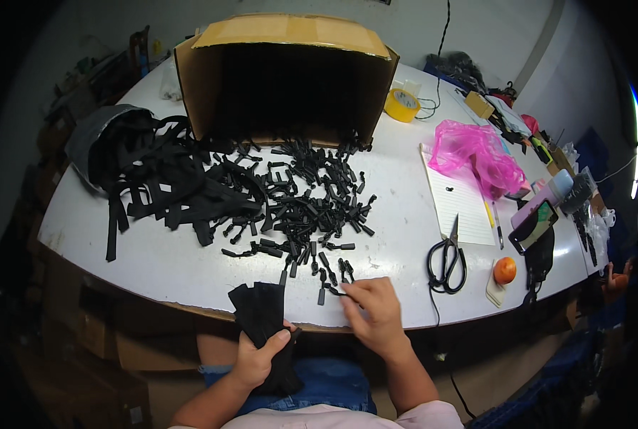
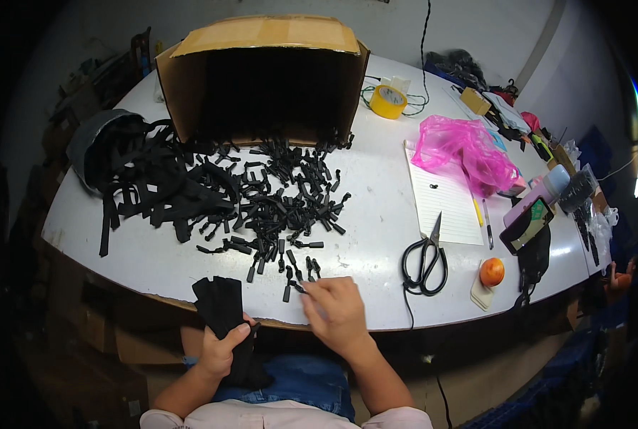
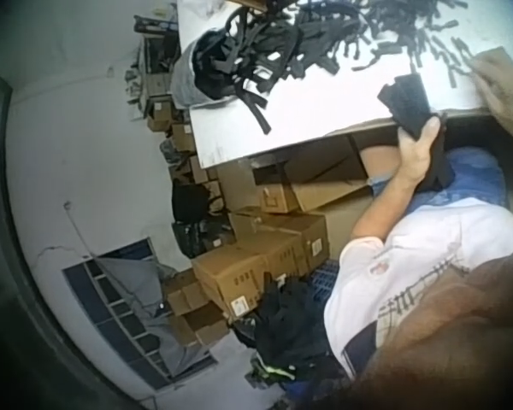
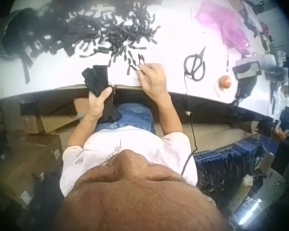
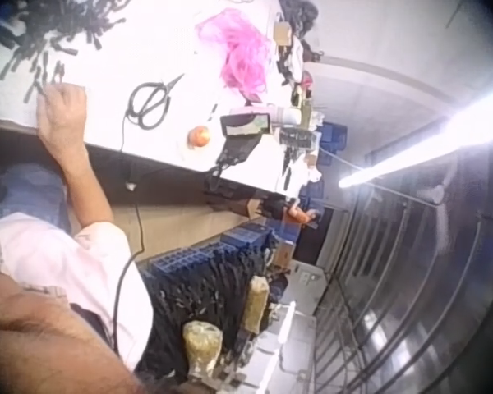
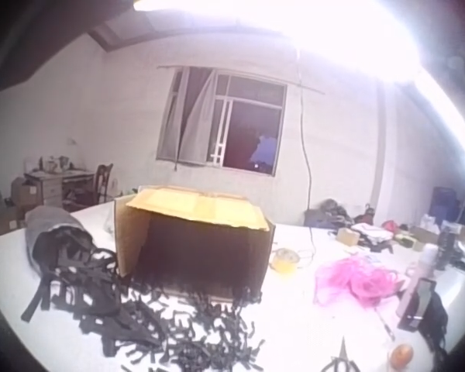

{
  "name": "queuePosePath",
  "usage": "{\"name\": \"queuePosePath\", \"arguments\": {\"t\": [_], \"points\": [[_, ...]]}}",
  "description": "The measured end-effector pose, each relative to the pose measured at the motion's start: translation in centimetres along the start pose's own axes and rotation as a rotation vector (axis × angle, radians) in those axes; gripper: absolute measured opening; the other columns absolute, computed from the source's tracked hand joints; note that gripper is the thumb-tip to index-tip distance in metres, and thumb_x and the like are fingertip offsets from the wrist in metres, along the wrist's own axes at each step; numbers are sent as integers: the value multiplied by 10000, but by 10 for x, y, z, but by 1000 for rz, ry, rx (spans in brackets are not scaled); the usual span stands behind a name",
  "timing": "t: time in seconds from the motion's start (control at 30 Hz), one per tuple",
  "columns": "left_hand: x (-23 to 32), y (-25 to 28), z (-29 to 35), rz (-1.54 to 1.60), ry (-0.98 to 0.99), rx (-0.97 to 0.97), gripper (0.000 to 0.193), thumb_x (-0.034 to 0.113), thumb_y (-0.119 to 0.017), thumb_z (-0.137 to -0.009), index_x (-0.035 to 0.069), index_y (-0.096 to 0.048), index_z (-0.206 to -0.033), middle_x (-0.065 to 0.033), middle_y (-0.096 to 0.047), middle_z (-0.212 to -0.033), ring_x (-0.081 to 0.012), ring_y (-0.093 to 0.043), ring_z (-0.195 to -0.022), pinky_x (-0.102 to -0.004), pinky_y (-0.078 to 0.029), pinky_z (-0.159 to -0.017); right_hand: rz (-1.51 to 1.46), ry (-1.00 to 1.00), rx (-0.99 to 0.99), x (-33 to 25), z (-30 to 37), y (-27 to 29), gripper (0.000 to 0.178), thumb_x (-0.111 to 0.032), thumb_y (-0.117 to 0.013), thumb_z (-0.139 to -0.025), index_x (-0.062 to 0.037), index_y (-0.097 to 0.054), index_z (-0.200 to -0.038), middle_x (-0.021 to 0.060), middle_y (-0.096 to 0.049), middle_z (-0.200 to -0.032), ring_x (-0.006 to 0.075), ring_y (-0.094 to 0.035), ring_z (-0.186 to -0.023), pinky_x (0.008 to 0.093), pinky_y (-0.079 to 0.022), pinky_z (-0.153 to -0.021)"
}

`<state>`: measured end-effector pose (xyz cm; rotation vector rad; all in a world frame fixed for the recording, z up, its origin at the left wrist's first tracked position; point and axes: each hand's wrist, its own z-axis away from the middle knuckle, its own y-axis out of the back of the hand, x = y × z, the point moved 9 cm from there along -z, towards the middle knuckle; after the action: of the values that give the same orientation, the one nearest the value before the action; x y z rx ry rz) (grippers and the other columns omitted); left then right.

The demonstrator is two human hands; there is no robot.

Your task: Assembling plastic buckles and clips onto precut black nylon straps at a workbench.

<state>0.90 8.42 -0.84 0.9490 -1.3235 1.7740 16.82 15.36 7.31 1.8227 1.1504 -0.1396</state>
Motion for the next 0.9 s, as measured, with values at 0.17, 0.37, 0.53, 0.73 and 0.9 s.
{"name": "queuePosePath", "arguments": {"t": [0.17, 0.37, 0.53, 0.73, 0.9], "points": [[4, -2, 2, -38, -28, -19, 136, 79, -582, -759, 16, -554, -877, -44, -565, -814, -89, -519, -722, -221, -425, -667, 307, 85, -117, -19, -6, -22, 266, -178, -623, -677, -70, -586, -918, 56, -536, -843, 207, -475, -757, 316, -370, -663], [4, -2, 2, -103, -44, 18, 132, 50, -612, -731, 2, -569, -846, -29, -579, -769, -76, -531, -679, -215, -440, -625, 312, 58, -120, -15, -11, -23, 261, -191, -628, -669, -73, -587, -898, 49, -534, -846, 211, -474, -768, 320, -356, -652], [1, 0, -1, -139, -31, 19, 127, 55, -621, -726, -4, -581, -831, -31, -588, -744, -74, -539, -656, -209, -446, -601, 353, 75, -112, -17, -18, -28, 254, -221, -626, -669, -72, -595, -873, 54, -536, -835, 212, -478, -776, 325, -346, -660], [1, 7, -3, -157, -46, 52, 135, 62, -626, -724, -5, -583, -833, -30, -587, -740, -73, -539, -656, -207, -443, -595, 339, 60, -97, -12, -19, -27, 243, -238, -638, -665, -66, -597, -832, 54, -527, -809, 209, -476, -751, 327, -338, -648], [0, 7, -4, -156, -55, 39, 132, 63, -630, -722, -2, -583, -827, -29, -586, -742, -73, -538, -652, -207, -443, -593, 340, 85, -108, -17, -19, -23, 213, -224, -630, -674, -69, -603, -817, 55, -525, -804, 213, -475, -755, 338, -341, -690]]}}
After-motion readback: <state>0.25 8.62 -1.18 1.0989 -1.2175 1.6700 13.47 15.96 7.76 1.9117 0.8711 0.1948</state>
